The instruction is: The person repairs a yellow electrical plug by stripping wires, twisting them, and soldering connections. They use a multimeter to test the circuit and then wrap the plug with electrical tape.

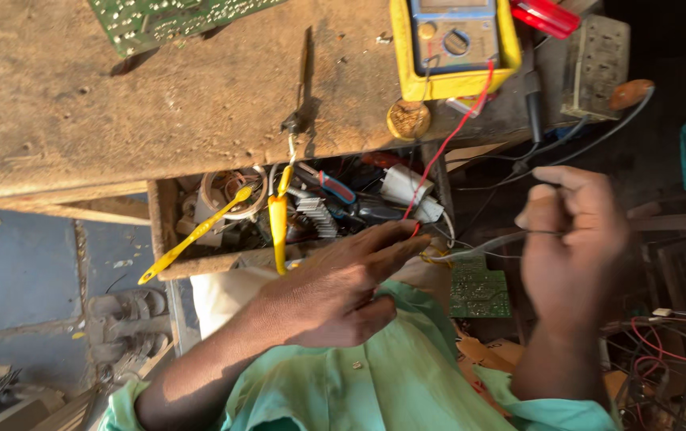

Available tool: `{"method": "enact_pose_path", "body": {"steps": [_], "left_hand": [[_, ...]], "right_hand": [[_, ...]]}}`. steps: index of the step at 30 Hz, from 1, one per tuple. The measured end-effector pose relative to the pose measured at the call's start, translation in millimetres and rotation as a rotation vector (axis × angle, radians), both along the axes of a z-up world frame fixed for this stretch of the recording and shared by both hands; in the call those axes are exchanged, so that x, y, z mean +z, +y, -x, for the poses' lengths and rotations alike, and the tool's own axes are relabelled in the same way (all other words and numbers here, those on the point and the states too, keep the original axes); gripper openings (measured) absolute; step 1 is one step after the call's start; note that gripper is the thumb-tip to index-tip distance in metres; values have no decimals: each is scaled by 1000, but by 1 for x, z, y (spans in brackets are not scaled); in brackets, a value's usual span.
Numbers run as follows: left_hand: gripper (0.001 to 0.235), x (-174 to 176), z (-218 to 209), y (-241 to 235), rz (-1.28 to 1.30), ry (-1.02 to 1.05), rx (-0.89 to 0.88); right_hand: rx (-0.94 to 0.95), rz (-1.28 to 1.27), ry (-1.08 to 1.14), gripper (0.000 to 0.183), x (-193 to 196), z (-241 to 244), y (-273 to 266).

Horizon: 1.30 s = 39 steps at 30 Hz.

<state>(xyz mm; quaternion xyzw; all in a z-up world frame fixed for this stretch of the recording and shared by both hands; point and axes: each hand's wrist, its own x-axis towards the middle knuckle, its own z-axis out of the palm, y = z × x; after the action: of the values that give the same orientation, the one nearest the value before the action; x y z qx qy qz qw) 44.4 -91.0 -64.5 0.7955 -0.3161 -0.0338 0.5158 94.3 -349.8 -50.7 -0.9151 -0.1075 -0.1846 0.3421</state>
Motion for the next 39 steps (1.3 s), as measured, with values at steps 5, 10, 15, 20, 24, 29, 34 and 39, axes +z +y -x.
{"method": "enact_pose_path", "body": {"steps": [5, 10, 15, 20, 24, 29, 34, 39], "left_hand": [[40, -15, -2, -21, 183, 275, 218], [23, -41, -16, -12, 210, 482, 276], [15, -52, -10, -14, 66, -235, 517], [21, -50, -4, -25, 5, -264, 448], [26, -45, 4, -19, 2, -177, 347], [22, -48, 4, -16, 9, -141, 369], [25, -52, 1, -17, 28, -133, 355], [21, -55, 0, -21, 34, -115, 331]], "right_hand": [[338, 30, 96, 26, 3, 13, 37], [503, 15, 337, 34, 32, -1, 41], [768, 238, 193, 43, 82, -67, 18], [350, 570, 3, 25, 59, -152, 58], [295, 861, 222, 32, 45, -202, 82], [300, 962, 246, 38, 27, -218, 84], [278, 932, 354, 40, 14, -232, 86], [325, 707, 467, 40, 17, -246, 78]]}}
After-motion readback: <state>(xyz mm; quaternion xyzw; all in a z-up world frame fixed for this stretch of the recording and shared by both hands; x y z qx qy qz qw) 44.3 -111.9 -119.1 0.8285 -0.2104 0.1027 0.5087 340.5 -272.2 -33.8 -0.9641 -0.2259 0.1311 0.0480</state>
